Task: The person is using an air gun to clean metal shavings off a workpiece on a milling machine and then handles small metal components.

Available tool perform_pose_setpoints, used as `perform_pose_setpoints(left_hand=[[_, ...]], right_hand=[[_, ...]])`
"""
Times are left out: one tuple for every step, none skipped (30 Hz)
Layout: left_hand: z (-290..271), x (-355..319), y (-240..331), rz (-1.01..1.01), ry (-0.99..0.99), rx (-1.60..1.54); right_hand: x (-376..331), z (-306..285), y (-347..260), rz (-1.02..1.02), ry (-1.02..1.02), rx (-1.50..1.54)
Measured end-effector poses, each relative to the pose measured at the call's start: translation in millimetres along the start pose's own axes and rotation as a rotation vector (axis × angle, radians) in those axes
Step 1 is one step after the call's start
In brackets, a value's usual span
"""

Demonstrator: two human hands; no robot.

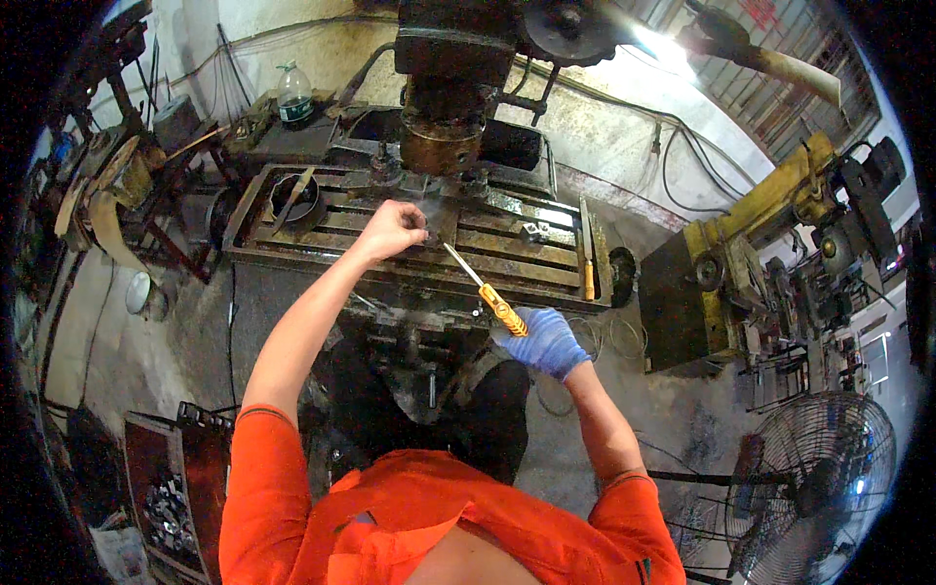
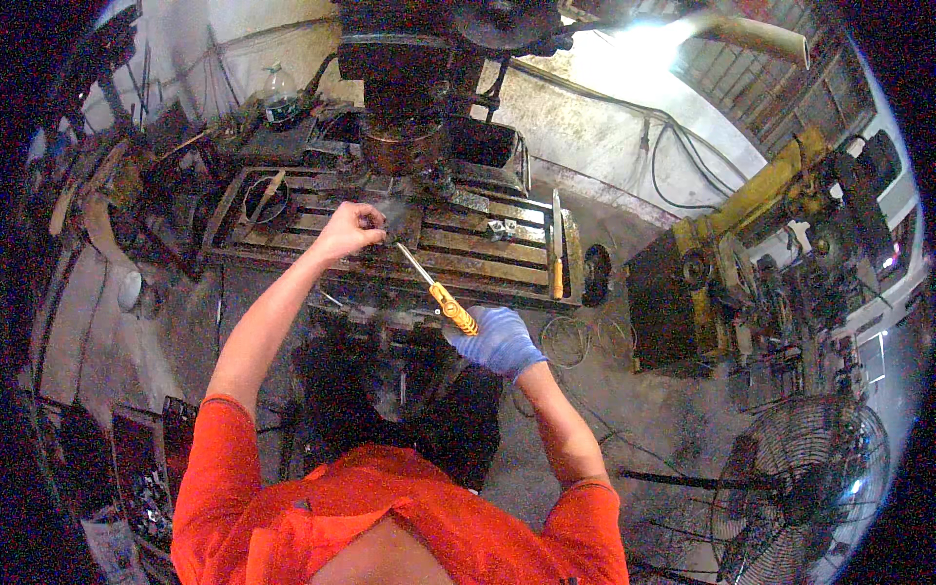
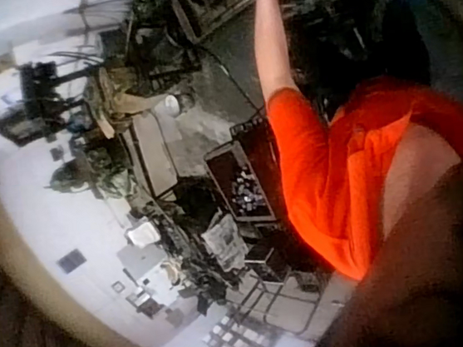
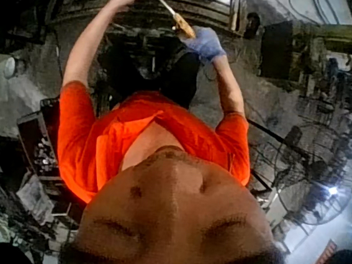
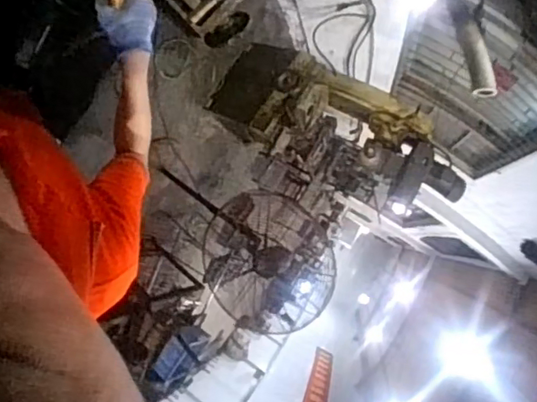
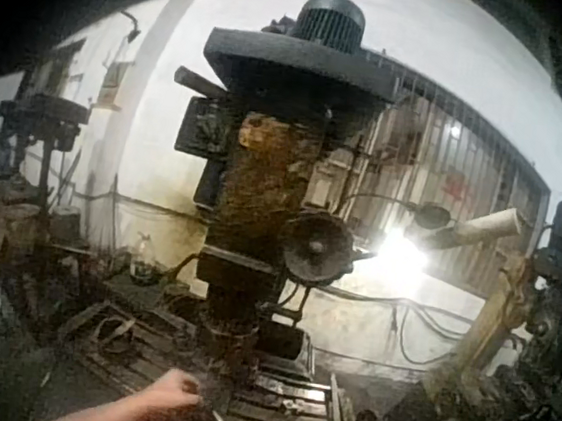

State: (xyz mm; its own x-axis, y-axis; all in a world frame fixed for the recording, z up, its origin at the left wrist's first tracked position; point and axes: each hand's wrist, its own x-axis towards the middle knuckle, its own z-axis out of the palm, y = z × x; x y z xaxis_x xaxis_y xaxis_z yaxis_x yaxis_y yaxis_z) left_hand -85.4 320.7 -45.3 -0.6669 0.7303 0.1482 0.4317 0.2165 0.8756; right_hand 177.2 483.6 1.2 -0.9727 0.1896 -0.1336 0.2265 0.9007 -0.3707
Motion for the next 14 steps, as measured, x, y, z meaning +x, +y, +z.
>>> perform_pose_setpoints(left_hand=[[0.1, 2.5, -0.3, 0.023, -0.019, 0.074], [-0.5, 4.5, -1.0, 0.091, -0.01, 0.177], [-1.2, 6.2, -1.7, 0.159, -0.002, 0.279], [-0.3, 7.0, 0.8, 0.227, 0.002, 0.379], [1.1, 6.6, 3.0, 0.205, 0.015, 0.422], [2.4, 5.4, 5.0, 0.182, 0.027, 0.466], [2.7, 4.1, 7.3, 0.16, 0.043, 0.51], [2.7, 4.8, 1.2, 0.197, 0.06, 0.523], [1.9, 5.6, -9.7, 0.233, 0.077, 0.535], [1.9, 5.4, -9.0, 0.271, 0.093, 0.546], [1.8, 6.4, -7.8, 0.223, 0.051, 0.568], [0.6, 7.4, -6.7, 0.175, 0.01, 0.589], [-0.2, 8.1, -1.6, 0.129, -0.031, 0.61], [-0.1, 9.2, 0.0, 0.155, -0.068, 0.715]], right_hand=[[1.2, 0.9, 1.2, 0.005, -0.003, -0.007], [0.5, 0.4, 1.6, 0.013, 0.01, 0.034], [-1.4, -0.7, 1.8, 0.022, 0.024, 0.075], [-4.2, -0.7, 3.6, 0.035, 0.037, 0.117], [-5.7, 1.9, 8.2, 0.03, 0.064, 0.132], [-6.5, 5.9, 14.5, 0.024, 0.092, 0.146], [-7.4, 7.5, 17.1, 0.016, 0.121, 0.16], [-8.7, 7.3, 18.0, 0.02, 0.114, 0.143], [-10.2, 6.1, 17.4, 0.023, 0.106, 0.126], [-11.3, 5.8, 18.1, 0.029, 0.099, 0.108], [-11.7, 7.1, 19.6, 0.03, 0.094, 0.099], [-11.4, 9.6, 21.7, 0.03, 0.089, 0.089], [-11.2, 11.4, 24.4, 0.031, 0.086, 0.078], [-8.3, 16.0, 29.0, 0.045, 0.053, 0.029]])
